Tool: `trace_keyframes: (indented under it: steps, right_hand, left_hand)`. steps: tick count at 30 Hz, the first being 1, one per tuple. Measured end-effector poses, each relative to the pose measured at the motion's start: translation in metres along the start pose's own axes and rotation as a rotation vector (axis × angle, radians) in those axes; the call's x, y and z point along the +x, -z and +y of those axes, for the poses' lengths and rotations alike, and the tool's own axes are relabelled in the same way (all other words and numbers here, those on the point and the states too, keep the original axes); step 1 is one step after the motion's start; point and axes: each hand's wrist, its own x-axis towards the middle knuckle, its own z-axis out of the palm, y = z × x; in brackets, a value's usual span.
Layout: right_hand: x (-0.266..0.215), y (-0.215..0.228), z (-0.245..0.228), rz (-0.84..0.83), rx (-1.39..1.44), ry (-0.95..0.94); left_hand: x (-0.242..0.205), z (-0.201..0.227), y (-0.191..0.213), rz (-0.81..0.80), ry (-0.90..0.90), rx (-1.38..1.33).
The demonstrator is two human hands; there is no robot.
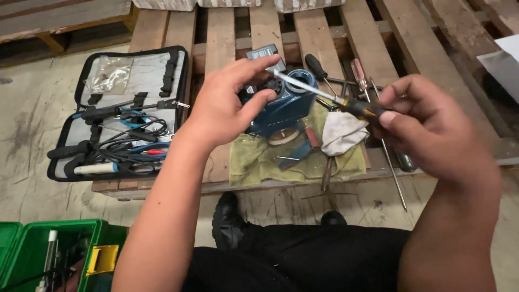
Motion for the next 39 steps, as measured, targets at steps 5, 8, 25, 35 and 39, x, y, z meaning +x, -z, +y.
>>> trace_keyframes:
  steps: [5, 8, 25, 35, 39]
  right_hand:
    - [-0.001, -0.02, -0.021, 0.107, -0.12, 0.149]
    - [0.002, -0.018, -0.015, 0.22, -0.192, 0.092]
    - [-0.003, 0.005, 0.004, 0.312, -0.196, 0.207]
    - [-0.001, -0.001, -0.011, 0.246, -0.337, 0.127]
    - [-0.011, -0.021, -0.042, 0.117, -0.495, 0.065]
  left_hand:
    - [0.0, -0.002, -0.003, 0.023, 0.05, -0.074]
    - [0.002, 0.003, -0.006, 0.073, 0.079, -0.107]
    - [0.004, 0.0, -0.002, 0.061, 0.036, 0.018]
    - [0.002, 0.0, -0.004, 0.048, 0.124, -0.163]
    - [-0.001, 0.0, -0.006, 0.084, 0.071, -0.117]
